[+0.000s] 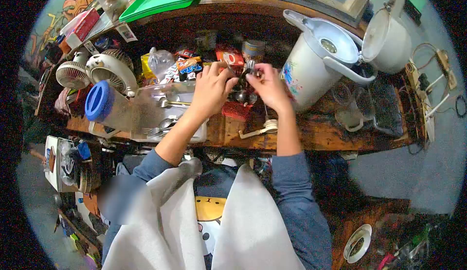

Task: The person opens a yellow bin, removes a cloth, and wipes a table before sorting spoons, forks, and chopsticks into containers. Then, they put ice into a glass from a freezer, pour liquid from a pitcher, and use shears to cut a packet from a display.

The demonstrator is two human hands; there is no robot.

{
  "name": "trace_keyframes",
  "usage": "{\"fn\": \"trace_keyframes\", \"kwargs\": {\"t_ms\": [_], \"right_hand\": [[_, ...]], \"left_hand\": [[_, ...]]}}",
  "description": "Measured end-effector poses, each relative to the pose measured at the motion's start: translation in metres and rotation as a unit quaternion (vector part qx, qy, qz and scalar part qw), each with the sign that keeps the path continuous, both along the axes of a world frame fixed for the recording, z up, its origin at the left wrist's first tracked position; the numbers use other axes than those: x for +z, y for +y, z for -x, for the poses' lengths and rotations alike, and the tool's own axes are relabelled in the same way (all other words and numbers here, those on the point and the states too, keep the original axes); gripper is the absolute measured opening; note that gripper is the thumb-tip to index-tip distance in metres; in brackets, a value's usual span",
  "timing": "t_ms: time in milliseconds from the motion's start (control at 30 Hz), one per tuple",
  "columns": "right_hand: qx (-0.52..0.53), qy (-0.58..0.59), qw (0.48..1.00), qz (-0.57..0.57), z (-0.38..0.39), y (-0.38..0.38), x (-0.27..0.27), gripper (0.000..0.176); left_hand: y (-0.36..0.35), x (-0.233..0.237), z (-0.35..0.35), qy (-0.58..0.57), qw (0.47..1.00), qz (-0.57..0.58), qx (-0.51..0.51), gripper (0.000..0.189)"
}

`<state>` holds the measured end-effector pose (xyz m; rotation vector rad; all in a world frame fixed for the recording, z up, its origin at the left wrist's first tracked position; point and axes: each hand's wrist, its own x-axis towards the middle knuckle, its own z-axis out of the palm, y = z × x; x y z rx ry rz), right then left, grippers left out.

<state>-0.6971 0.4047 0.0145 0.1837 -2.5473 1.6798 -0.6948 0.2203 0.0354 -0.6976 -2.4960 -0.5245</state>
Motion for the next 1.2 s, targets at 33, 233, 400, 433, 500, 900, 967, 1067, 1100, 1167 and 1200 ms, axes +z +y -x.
{"fn": "trace_keyframes", "kwargs": {"t_ms": [33, 233, 400, 433, 500, 900, 967, 1067, 1100, 1167, 1200], "right_hand": [[-0.039, 0.051, 0.998, 0.025, -0.002, -0.002, 0.003, 0.032], [-0.068, 0.21, 0.962, -0.161, 0.003, -0.009, -0.002, 0.027], [-0.166, 0.241, 0.95, -0.11, -0.014, -0.03, 0.032, 0.025], [-0.172, 0.237, 0.956, -0.033, -0.024, -0.038, 0.047, 0.027], [-0.143, 0.275, 0.95, 0.045, -0.044, -0.067, 0.065, 0.022], [0.174, 0.105, 0.929, -0.308, 0.01, -0.222, -0.078, 0.024], [0.168, 0.105, 0.931, -0.306, 0.01, -0.222, -0.081, 0.025], [0.157, 0.124, 0.925, -0.324, 0.01, -0.221, -0.084, 0.022], [0.154, 0.119, 0.927, -0.322, 0.011, -0.22, -0.087, 0.021], [0.152, 0.114, 0.929, -0.318, 0.013, -0.218, -0.089, 0.021], [0.162, 0.096, 0.927, -0.323, 0.012, -0.217, -0.088, 0.02]], "left_hand": [[-0.001, 0.002, -0.003, 0.025, 0.998, -0.047, -0.028, 0.022], [-0.045, -0.017, -0.024, 0.038, 0.981, -0.178, -0.062, 0.017], [-0.128, -0.052, -0.038, -0.042, 0.968, -0.234, 0.081, 0.011], [-0.147, -0.06, -0.036, -0.044, 0.964, -0.24, 0.105, 0.012], [-0.183, -0.07, -0.035, -0.097, 0.954, -0.253, 0.128, 0.012], [-0.198, -0.083, -0.037, -0.337, 0.934, 0.006, 0.12, 0.04], [-0.201, -0.085, -0.037, -0.341, 0.932, 0.007, 0.124, 0.04], [-0.202, -0.086, -0.038, -0.337, 0.933, 0.02, 0.126, 0.04], [-0.202, -0.085, -0.039, -0.327, 0.936, 0.034, 0.124, 0.041], [-0.201, -0.084, -0.04, -0.331, 0.934, 0.023, 0.129, 0.037], [-0.2, -0.084, -0.04, -0.333, 0.933, 0.013, 0.133, 0.034]]}}
